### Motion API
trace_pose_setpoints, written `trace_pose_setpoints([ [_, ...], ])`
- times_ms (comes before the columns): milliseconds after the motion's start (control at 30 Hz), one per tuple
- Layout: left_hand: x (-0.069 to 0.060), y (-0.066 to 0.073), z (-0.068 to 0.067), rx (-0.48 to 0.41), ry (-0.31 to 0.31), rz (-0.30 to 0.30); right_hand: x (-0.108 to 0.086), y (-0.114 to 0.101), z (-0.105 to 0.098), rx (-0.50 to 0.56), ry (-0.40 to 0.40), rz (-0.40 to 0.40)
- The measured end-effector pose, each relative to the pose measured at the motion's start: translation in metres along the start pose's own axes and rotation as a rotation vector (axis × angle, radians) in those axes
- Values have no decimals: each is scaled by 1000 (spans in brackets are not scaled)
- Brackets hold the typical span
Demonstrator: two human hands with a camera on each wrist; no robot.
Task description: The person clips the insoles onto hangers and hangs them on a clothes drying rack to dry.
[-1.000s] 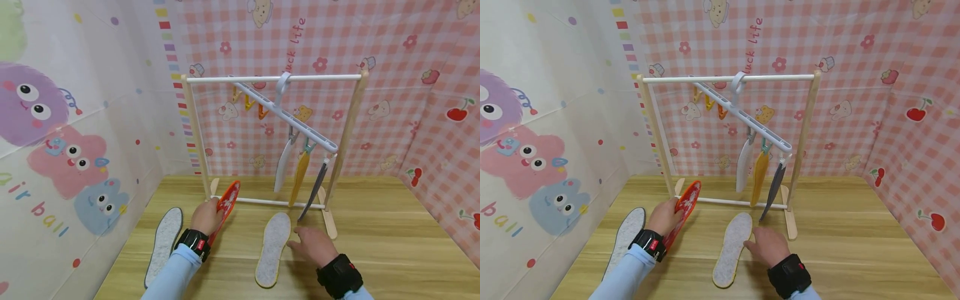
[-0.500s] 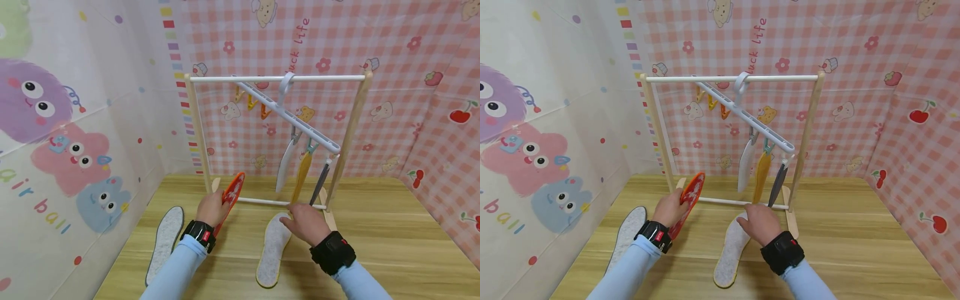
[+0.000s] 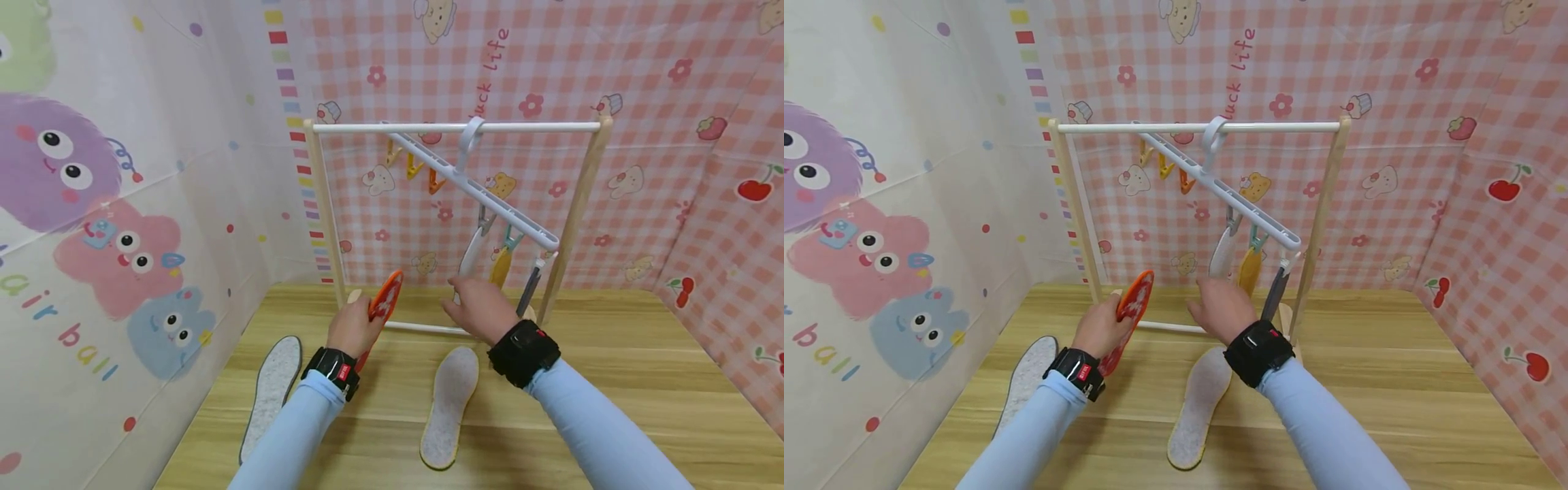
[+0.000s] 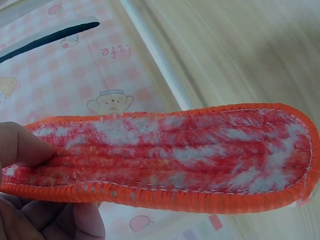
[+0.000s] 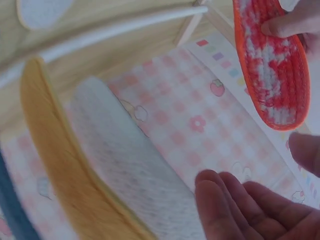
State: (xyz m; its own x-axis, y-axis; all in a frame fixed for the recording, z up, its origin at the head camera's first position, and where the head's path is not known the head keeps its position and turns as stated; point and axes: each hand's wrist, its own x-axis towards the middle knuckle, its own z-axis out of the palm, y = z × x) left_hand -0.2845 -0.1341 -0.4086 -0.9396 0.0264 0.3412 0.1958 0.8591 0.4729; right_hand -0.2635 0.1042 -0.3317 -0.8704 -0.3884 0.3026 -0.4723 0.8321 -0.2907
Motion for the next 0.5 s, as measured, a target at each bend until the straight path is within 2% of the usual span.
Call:
trace_pose_setpoints([
  [167, 5, 3, -3, 3, 13, 14, 23, -10, -10, -9, 71, -13],
  [267, 7, 5, -4, 13, 12, 8, 32, -15, -14, -7, 87, -5],
  [400, 10, 6, -6, 29, 20, 2, 42, -16, -18, -24, 66, 12],
  [500, 10, 6, -8, 27, 32, 22, 47, -14, -18, -33, 36, 37],
])
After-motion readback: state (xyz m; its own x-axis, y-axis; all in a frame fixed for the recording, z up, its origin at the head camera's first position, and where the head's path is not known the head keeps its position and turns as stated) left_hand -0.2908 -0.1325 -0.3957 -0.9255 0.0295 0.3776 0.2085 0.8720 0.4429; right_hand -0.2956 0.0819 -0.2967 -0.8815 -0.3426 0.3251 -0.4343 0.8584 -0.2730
